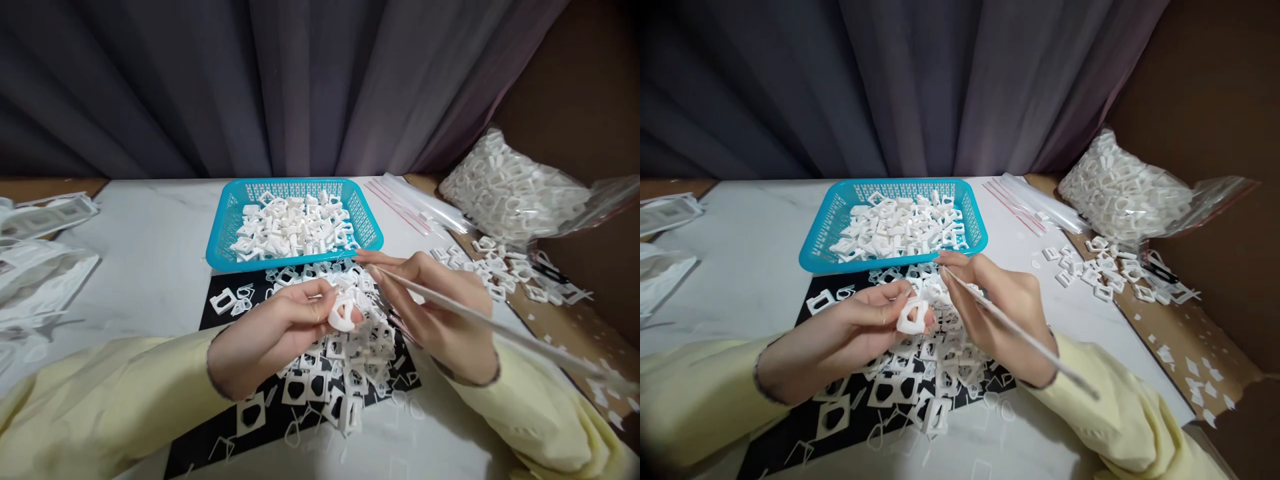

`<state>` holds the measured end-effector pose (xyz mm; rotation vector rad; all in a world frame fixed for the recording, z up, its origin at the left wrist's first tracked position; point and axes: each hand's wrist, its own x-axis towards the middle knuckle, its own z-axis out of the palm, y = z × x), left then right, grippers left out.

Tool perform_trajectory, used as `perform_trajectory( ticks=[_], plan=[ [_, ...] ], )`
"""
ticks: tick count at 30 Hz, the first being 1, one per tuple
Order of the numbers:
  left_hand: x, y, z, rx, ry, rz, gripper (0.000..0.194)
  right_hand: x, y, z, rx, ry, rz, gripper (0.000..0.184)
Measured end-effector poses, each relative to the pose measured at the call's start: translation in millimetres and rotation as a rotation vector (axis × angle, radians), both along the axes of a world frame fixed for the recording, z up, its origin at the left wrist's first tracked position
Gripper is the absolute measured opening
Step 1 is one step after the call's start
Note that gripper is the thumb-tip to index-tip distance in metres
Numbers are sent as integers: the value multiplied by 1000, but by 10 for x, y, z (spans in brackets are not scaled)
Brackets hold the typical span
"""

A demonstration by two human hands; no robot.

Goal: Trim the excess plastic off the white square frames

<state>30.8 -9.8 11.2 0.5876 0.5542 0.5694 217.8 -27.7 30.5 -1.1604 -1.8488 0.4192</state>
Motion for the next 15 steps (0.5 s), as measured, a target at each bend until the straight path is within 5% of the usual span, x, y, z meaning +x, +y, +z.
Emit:
perform_trajectory(
  ticks=[7,15],
  plan=[
    [13,31,9,-31,-81,17,16,22,-89,244,-353,100,165,23],
    [23,34,32,-44,-50,42,13,-19,-122,163,-248,74,201,14]
  ],
)
